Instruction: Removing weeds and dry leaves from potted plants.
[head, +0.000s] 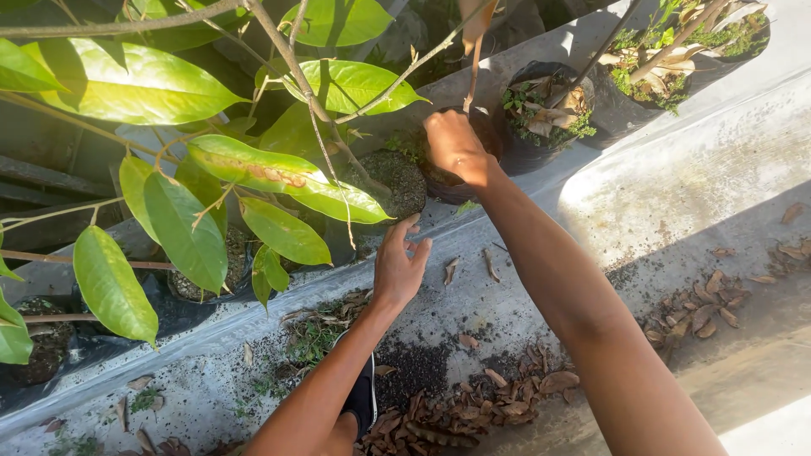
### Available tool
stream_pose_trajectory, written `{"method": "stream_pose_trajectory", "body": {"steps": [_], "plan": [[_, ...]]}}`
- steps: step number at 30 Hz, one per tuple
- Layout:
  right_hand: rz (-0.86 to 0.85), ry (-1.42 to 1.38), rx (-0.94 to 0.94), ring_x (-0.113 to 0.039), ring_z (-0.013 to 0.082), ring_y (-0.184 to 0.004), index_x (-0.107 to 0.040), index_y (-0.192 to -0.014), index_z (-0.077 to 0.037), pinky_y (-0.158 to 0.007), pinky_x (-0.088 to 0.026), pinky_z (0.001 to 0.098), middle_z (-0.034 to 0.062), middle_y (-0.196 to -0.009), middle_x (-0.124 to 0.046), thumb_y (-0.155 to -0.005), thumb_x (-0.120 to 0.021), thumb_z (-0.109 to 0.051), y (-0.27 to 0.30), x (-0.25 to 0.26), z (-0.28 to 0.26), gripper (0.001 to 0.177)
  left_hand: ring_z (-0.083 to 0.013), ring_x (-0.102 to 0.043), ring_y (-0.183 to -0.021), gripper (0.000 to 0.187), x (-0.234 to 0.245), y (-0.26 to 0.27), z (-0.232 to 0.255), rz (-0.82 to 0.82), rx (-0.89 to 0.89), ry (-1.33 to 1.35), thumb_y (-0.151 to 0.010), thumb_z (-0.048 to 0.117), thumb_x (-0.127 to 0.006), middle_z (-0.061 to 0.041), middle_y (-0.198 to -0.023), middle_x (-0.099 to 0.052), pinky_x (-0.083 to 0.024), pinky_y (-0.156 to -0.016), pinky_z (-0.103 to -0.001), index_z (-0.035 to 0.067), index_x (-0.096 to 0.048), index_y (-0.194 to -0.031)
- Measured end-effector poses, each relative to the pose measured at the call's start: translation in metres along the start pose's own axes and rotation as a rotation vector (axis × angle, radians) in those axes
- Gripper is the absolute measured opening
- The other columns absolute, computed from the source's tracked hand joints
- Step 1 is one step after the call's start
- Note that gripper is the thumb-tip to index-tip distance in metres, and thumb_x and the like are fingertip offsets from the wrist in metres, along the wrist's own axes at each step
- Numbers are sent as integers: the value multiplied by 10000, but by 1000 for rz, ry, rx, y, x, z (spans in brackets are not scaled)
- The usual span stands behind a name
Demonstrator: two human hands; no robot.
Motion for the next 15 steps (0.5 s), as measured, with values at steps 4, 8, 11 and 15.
{"method": "stream_pose_trajectory", "body": {"steps": [4, 8, 11, 15], "plan": [[-24, -122, -11, -719, 452, -897, -727, -911, 34, -811, -581, 509, 266, -931, -720, -779, -661, 10, 19, -3, -6, 150, -191, -662, -960, 549, 3, 0, -7, 4, 10, -18, -950, 208, -661, -103, -1300, -615, -567, -819, -375, 65, -510, -1457], [130, -127, -83, -698, 487, -876, -637, -1138, 58, -753, -577, 519, 303, -1094, -655, -874, -659, -53, 34, -8, -12, 287, -184, -677, -966, 542, -6, 0, -18, -1, 5, 25, -948, 214, -663, -108, -1295, -617, -586, -797, -372, 66, -521, -1450], [26, -206, -70, -661, 495, -942, -618, -1220, 28, -809, -544, 540, 304, -1141, -621, -901, -686, -129, 42, 4, -26, 361, -185, -675, -965, 541, -7, 12, -16, 12, 40, 45, -938, 207, -671, -103, -1301, -620, -583, -801, -373, 76, -528, -1443], [-20, -348, 135, -624, 443, -1080, -671, -1219, -34, -905, -499, 532, 233, -1150, -629, -925, -709, -188, 48, 7, -7, 334, -190, -671, -949, 535, -4, 9, -11, 5, 29, 60, -936, 193, -675, -101, -1289, -633, -573, -814, -375, 82, -535, -1441]]}}
Point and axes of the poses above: each hand's wrist, its own y-axis away from the middle knuckle, its own x-axis out of the back of the hand, z = x × y, the point moved 2 cm from there along -y, towards the middle knuckle
